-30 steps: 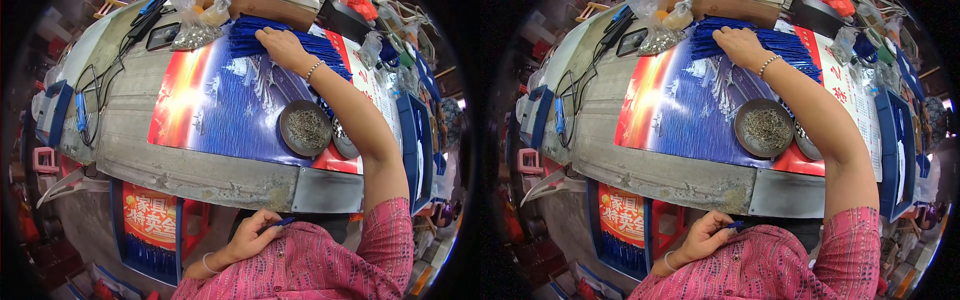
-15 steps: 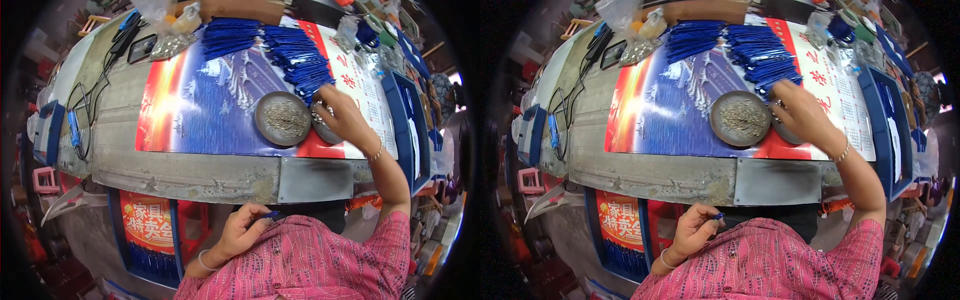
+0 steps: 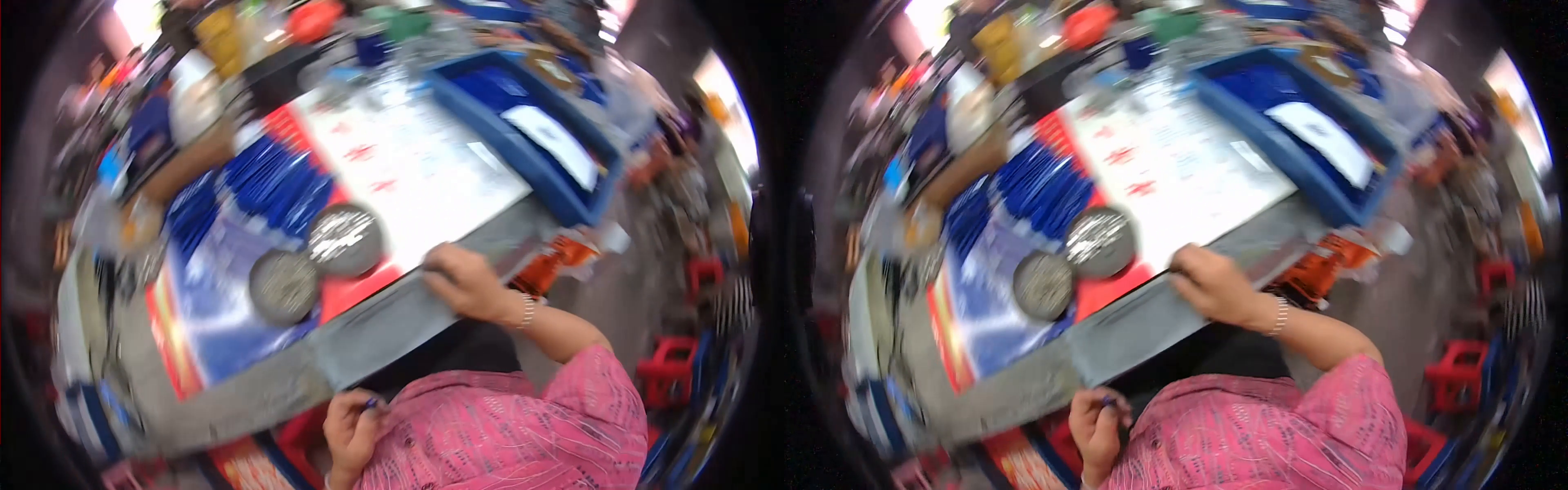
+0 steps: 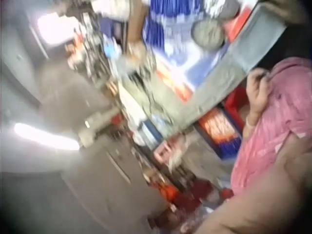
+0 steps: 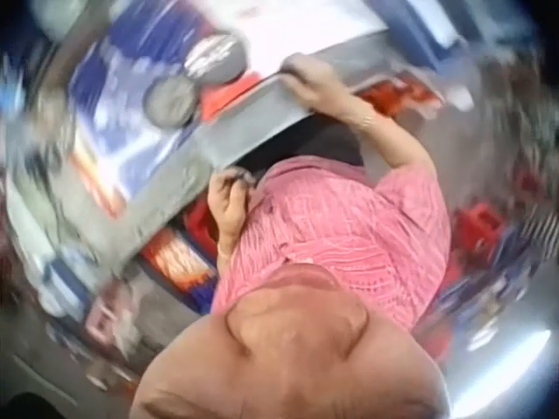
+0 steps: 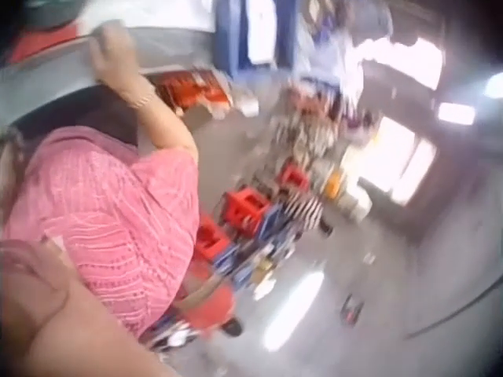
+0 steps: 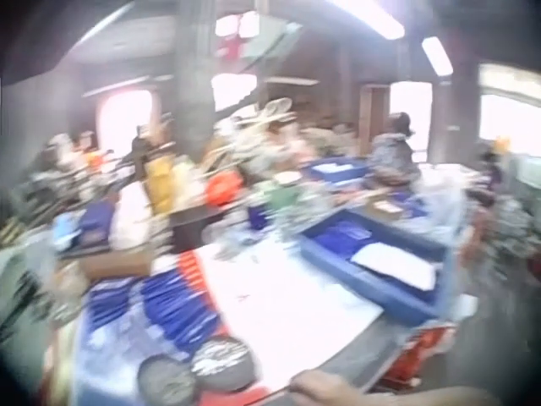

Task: Manual assembly of small metal pins into blue plastic components at a factory workbench.

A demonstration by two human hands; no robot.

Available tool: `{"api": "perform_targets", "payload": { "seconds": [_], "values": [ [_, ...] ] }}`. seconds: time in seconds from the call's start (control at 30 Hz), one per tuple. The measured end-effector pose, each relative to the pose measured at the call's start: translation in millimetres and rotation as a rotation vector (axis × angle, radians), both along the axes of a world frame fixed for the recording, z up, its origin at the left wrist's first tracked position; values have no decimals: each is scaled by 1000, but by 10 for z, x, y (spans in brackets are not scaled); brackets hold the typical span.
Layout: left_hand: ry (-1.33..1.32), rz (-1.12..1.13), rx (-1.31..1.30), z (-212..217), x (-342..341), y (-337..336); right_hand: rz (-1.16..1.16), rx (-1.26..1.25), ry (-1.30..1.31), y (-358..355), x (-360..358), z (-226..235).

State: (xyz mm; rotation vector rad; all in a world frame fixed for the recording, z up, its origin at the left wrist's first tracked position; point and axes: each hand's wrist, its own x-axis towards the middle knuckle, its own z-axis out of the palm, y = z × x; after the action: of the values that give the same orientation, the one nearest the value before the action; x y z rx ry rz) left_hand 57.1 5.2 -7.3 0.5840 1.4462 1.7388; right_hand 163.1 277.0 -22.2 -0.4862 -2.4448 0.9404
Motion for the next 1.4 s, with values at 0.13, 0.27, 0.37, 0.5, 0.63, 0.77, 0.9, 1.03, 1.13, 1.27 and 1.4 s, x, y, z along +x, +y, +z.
{"api": "perform_targets", "payload": {
  "seconds": [0.13,0.27,0.37,0.5,0.63,0.77,0.9,1.03,1.13,1.27,1.4],
  "values": [
    [-152,-51,38,77,121,209,-84,68,230,41,137,-146],
    [-22,-90,19,128,187,439,-80,32,258,-33,158,-193],
    [-5,-149,-14,136,213,570,-147,-6,299,-63,165,-203],
    [-28,-206,20,112,287,682,-184,-57,344,-62,178,-213],
    [-59,-225,39,91,333,707,-191,-62,342,-64,172,-201],
    [-101,-207,59,60,329,661,-195,-40,318,-66,164,-195],
    [-140,-184,40,45,312,578,-219,11,306,-89,158,-196],
    [-141,-179,58,35,314,533,-230,36,284,-111,153,-197],
    [-168,-172,57,30,321,502,-233,52,258,-125,149,-196],
    [-200,-165,64,17,329,474,-253,75,241,-132,148,-198],
    [-209,-169,75,8,341,453,-262,119,221,-138,144,-206]
  ]
}}
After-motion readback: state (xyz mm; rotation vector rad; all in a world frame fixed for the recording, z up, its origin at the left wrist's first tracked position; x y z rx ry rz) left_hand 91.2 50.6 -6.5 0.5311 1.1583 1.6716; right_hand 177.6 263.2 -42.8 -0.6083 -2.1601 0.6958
